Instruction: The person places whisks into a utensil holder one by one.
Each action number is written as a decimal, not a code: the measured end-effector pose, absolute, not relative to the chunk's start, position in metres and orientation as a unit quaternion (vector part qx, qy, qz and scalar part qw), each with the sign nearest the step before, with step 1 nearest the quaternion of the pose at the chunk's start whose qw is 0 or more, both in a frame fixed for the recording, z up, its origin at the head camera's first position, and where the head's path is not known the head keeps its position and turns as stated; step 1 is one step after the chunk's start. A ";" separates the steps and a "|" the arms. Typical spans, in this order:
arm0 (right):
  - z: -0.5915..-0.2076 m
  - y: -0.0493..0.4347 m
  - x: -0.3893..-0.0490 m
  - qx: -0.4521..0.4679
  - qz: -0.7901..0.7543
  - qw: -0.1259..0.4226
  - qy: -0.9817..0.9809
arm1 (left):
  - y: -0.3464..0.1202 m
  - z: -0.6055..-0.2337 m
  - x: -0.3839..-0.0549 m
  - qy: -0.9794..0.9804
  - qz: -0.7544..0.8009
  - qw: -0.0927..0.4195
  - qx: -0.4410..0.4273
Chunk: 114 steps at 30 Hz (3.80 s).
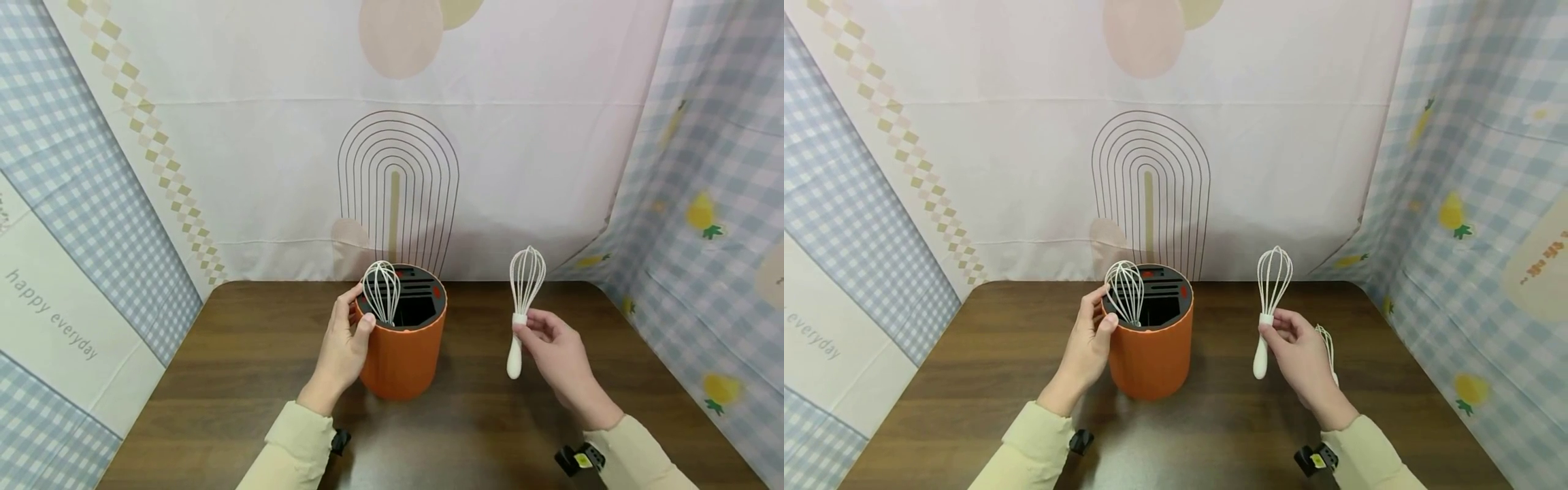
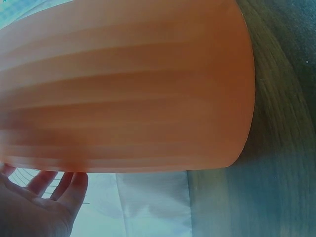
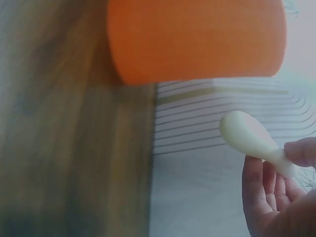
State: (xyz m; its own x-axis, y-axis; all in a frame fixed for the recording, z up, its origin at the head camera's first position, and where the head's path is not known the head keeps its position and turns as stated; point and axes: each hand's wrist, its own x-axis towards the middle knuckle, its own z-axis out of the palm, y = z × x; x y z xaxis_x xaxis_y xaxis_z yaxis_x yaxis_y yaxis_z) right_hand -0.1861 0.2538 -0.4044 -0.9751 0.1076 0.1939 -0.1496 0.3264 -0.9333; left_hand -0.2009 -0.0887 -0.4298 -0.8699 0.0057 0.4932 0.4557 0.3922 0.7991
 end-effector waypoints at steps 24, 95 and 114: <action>-0.348 0.193 -0.182 0.134 0.702 0.210 -0.667 | -0.084 -0.429 -0.201 -0.786 -0.563 0.204 -0.153; -0.367 0.138 -0.211 0.350 0.434 0.195 -0.807 | -0.083 -0.431 -0.201 -0.786 -0.549 0.237 -0.159; -0.371 0.164 -0.206 0.334 0.405 0.241 -0.816 | -0.084 -0.430 -0.201 -0.788 -0.552 0.227 -0.151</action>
